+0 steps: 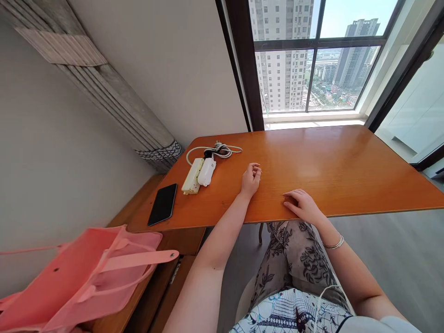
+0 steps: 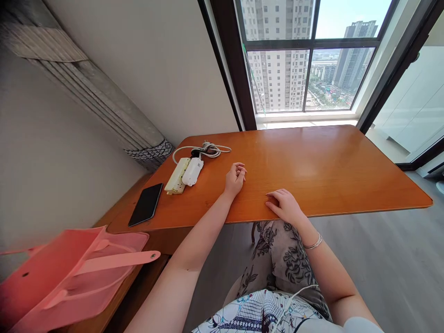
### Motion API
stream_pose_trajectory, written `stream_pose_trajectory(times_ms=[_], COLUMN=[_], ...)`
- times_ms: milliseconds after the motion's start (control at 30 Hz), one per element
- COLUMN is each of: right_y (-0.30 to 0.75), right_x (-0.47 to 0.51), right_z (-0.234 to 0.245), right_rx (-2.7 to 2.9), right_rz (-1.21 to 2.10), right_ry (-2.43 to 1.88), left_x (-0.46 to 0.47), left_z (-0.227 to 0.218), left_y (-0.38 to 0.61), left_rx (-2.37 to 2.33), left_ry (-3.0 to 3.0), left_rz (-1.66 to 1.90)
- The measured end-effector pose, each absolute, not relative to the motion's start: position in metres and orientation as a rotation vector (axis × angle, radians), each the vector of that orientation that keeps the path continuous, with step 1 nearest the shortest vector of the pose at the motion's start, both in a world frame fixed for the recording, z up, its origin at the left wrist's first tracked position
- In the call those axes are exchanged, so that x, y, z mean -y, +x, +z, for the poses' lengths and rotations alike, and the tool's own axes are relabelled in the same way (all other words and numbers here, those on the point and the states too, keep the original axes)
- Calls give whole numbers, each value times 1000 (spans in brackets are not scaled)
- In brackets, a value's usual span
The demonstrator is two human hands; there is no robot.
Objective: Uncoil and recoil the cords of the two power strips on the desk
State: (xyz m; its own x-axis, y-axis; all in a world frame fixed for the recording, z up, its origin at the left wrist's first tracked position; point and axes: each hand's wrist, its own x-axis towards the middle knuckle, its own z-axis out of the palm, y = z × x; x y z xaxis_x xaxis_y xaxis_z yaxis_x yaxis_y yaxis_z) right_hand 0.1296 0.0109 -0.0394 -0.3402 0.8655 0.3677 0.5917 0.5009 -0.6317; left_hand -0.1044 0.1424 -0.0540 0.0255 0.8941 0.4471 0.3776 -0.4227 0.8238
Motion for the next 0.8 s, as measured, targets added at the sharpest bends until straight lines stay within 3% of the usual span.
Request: stream_pose_trajectory(times_ms=[800], right_y=[130], right_x=[-10], right_z=[-39], right_rx=[2065], right_rz=[521], right_ry=[-1199], left_x=[-140], left_z=[-48], left_y=[-101], left_rx=[-1394], left_ry=[1879], left_rz=[1316])
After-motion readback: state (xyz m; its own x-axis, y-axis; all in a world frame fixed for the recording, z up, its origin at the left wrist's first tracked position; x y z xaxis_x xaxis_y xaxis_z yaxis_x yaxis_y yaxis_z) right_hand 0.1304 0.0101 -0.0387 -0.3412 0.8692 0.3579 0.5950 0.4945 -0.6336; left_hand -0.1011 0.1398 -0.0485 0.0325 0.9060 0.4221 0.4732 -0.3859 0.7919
